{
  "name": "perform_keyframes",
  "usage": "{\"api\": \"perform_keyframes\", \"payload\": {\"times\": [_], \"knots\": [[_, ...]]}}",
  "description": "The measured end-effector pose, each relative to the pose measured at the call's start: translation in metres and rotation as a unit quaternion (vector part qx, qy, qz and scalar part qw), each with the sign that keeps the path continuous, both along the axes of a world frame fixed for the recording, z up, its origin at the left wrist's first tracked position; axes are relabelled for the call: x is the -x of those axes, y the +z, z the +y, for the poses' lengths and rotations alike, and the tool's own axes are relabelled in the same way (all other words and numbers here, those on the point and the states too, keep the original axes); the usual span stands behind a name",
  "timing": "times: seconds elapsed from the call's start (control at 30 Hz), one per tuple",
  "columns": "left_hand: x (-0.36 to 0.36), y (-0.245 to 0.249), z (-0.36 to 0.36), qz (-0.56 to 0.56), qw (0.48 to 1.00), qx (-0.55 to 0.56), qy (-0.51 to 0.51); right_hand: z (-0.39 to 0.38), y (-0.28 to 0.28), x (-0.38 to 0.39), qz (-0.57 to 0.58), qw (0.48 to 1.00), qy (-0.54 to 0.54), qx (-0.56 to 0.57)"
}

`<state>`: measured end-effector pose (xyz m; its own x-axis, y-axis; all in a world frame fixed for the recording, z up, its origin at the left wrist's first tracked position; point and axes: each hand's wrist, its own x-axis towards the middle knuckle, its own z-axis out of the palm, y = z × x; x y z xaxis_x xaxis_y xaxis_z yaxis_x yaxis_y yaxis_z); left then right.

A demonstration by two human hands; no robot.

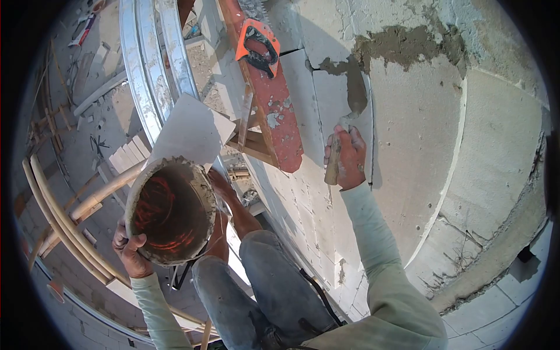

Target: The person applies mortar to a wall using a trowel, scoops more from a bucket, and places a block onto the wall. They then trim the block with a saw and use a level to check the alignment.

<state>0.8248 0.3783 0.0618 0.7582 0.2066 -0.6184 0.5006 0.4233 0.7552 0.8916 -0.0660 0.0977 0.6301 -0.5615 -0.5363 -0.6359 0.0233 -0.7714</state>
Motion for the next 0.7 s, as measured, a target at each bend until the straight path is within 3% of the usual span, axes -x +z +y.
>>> {"api": "perform_keyframes", "payload": {"times": [0.23,0.33,0.53,0.7], "knots": [[0.006,-0.006,0.012,-0.022,0.998,-0.039,-0.045,-0.018,0.032,0.019,0.000,0.991,-0.073,-0.109],[0.007,-0.007,0.011,-0.022,0.999,-0.031,-0.036,-0.012,0.039,0.047,0.008,0.992,-0.088,-0.092],[0.009,-0.007,0.018,-0.033,0.998,-0.036,-0.029,-0.001,0.048,0.007,0.039,0.998,0.039,-0.011],[0.012,0.004,0.022,-0.031,0.999,-0.020,-0.034,-0.032,0.065,-0.009,0.003,0.998,0.001,-0.066]]}}
